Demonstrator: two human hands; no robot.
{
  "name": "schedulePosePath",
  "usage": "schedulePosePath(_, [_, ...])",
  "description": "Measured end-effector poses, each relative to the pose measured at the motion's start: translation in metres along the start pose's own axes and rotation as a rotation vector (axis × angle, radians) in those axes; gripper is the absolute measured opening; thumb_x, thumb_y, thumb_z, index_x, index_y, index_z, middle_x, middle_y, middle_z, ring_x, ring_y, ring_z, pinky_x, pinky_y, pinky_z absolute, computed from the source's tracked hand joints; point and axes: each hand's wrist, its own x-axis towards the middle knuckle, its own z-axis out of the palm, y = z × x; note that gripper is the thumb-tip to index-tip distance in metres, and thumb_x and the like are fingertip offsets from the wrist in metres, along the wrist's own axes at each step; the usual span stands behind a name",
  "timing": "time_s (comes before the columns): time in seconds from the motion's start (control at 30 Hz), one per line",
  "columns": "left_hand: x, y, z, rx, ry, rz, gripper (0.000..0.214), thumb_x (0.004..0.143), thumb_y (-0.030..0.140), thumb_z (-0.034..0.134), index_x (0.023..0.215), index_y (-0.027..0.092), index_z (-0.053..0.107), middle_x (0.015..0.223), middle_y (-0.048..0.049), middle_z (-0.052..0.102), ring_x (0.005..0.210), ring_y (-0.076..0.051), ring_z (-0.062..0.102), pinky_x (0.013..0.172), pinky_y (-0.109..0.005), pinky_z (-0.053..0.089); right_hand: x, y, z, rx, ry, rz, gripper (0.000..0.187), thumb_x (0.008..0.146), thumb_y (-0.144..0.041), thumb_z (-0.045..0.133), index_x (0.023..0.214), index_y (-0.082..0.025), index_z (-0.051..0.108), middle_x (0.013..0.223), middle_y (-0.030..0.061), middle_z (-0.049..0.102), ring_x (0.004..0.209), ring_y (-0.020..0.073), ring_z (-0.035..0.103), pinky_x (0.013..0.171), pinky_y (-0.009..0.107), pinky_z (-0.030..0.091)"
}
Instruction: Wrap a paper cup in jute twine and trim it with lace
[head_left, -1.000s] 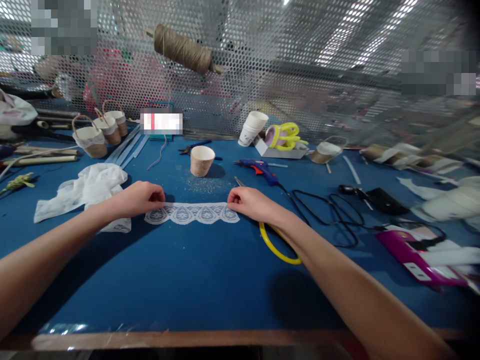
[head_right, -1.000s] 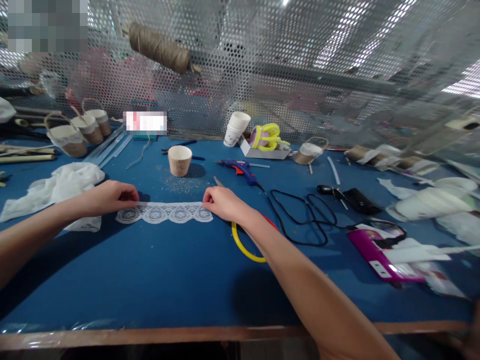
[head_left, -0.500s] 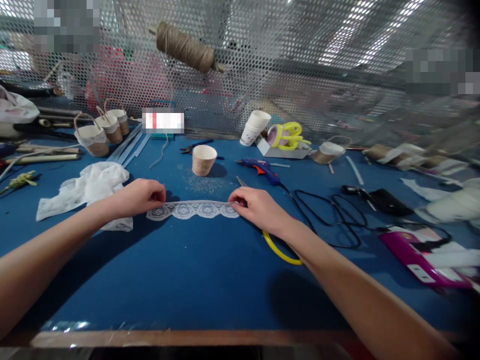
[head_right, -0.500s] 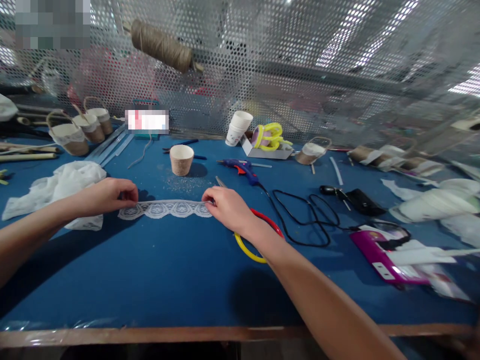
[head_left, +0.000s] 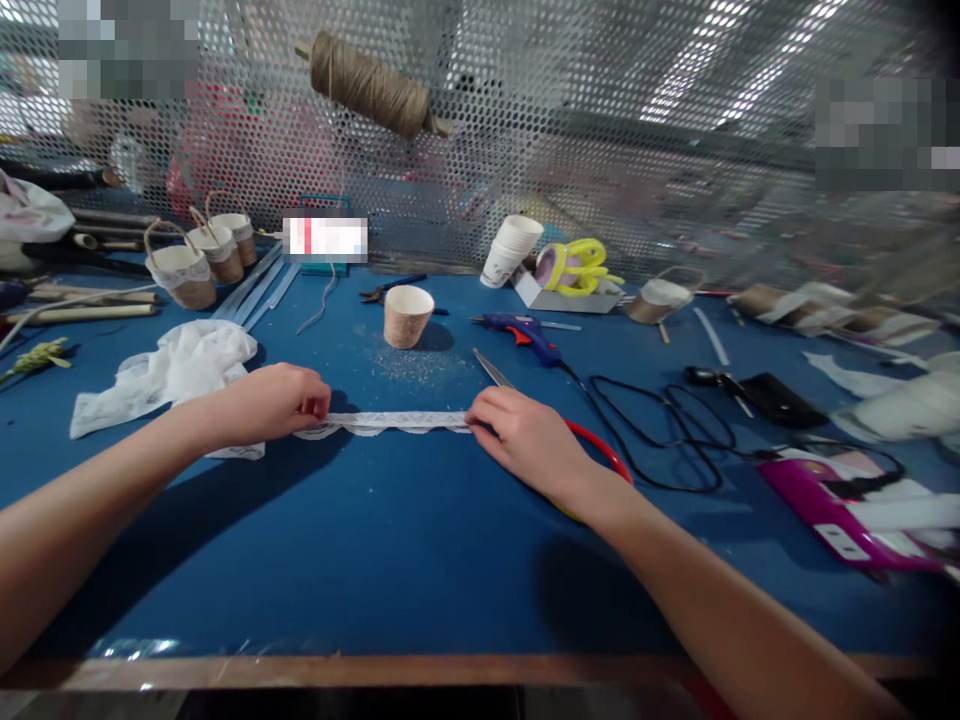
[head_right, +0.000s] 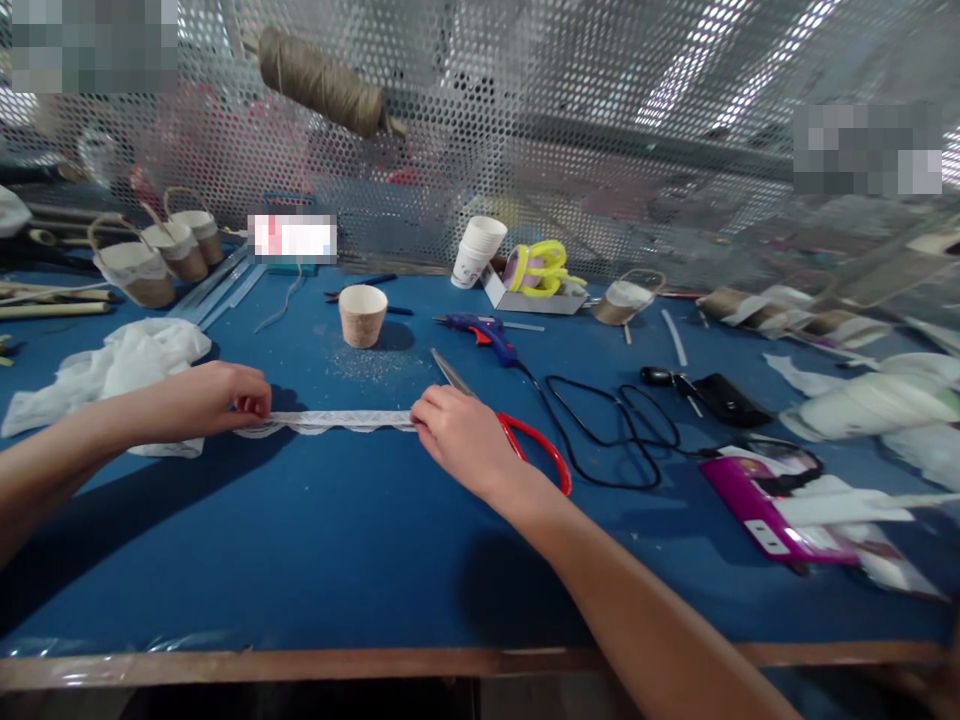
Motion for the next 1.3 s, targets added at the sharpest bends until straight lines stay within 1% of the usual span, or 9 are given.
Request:
schedulePosePath(0.23, [-0.002,0.006,-0.003,0.039,-0.062,-0.032,0.014,0.078,0.015,0.051,0.076,0.016,0.064,0.08,-0.0029,0.065,0.067,-0.013,0.058,0.061,-0.022,0.04,-0.002,-0.001,-0.001,-0.029,-0.003,-0.011,0.016,0.083,-0.01,0.046,0.077,-0.016,0.06,0.081,0.007,0.063,0.075,0.0191,0.059,0.064,0.029,0.046])
schedulePosePath(0.43, [-0.002,0.006,-0.002,0.058,-0.073,-0.028,0.015,0.079,0.017,0.05,0.076,0.018,0.065,0.081,-0.0024,0.067,0.069,-0.013,0.06,0.063,-0.021,0.041,-0.002,-0.002,-0.002,-0.045,-0.019,-0.016,0.017,0.083,-0.01,0.046,0.077,-0.015,0.061,0.082,0.0074,0.064,0.076,0.0192,0.059,0.063,0.028,0.046])
schedulePosePath(0.53, [-0.003,0.006,-0.003,0.044,-0.088,-0.033,0.015,0.08,0.02,0.05,0.078,0.018,0.065,0.081,-0.0022,0.068,0.068,-0.013,0.06,0.061,-0.022,0.04,-0.003,-0.003,-0.002,-0.05,-0.033,-0.026,0.016,0.082,-0.01,0.047,0.078,-0.016,0.061,0.082,0.0073,0.064,0.077,0.0193,0.06,0.065,0.028,0.047])
schedulePosePath(0.63, [-0.004,0.006,-0.005,0.021,-0.107,-0.038,0.023,0.084,0.026,0.044,0.079,0.018,0.066,0.079,-0.0024,0.069,0.068,-0.014,0.06,0.061,-0.023,0.04,-0.003,-0.005,-0.003,-0.055,-0.04,-0.023,0.017,0.082,-0.01,0.046,0.079,-0.016,0.062,0.082,0.0071,0.065,0.077,0.019,0.06,0.066,0.028,0.047])
schedulePosePath(0.7, [-0.005,0.005,-0.005,0.009,-0.106,-0.04,0.026,0.086,0.024,0.04,0.08,0.019,0.065,0.08,-0.0026,0.069,0.07,-0.015,0.061,0.062,-0.023,0.04,-0.003,-0.007,-0.004,-0.059,-0.038,-0.009,0.018,0.083,-0.011,0.046,0.077,-0.016,0.062,0.08,0.0069,0.065,0.075,0.0184,0.061,0.065,0.028,0.047])
schedulePosePath(0.83, [-0.003,0.003,-0.001,0.019,-0.091,-0.046,0.018,0.08,0.02,0.047,0.078,0.019,0.064,0.077,-0.0019,0.068,0.066,-0.014,0.06,0.06,-0.023,0.039,-0.003,-0.01,-0.004,-0.066,-0.035,0.022,0.019,0.085,-0.015,0.046,0.074,-0.016,0.061,0.078,0.0067,0.064,0.07,0.017,0.06,0.06,0.026,0.045])
schedulePosePath(1.0, [-0.001,0.001,0.002,-0.003,-0.085,-0.076,0.013,0.077,0.024,0.049,0.077,0.02,0.061,0.069,-0.0006,0.066,0.059,-0.013,0.057,0.054,-0.022,0.037,-0.002,-0.011,-0.004,-0.06,-0.037,0.041,0.017,0.085,-0.015,0.046,0.074,-0.016,0.059,0.078,0.0061,0.063,0.068,0.0159,0.059,0.057,0.025,0.045])
schedulePosePath(1.13, [-0.004,0.0,-0.005,-0.01,-0.081,-0.086,0.012,0.077,0.023,0.048,0.075,0.019,0.06,0.064,0.0001,0.064,0.053,-0.012,0.055,0.05,-0.021,0.035,-0.003,-0.011,-0.004,-0.047,-0.033,0.062,0.016,0.085,-0.015,0.047,0.074,-0.016,0.059,0.078,0.0064,0.063,0.067,0.0163,0.059,0.056,0.025,0.045])
schedulePosePath(1.3, [-0.01,-0.003,-0.014,-0.007,-0.11,-0.071,0.009,0.074,0.02,0.051,0.073,0.019,0.06,0.065,-0.0002,0.065,0.055,-0.011,0.057,0.051,-0.02,0.038,-0.004,-0.009,-0.006,-0.013,0.01,0.099,0.015,0.085,-0.015,0.046,0.079,-0.017,0.059,0.082,0.0072,0.063,0.073,0.0187,0.06,0.063,0.029,0.048])
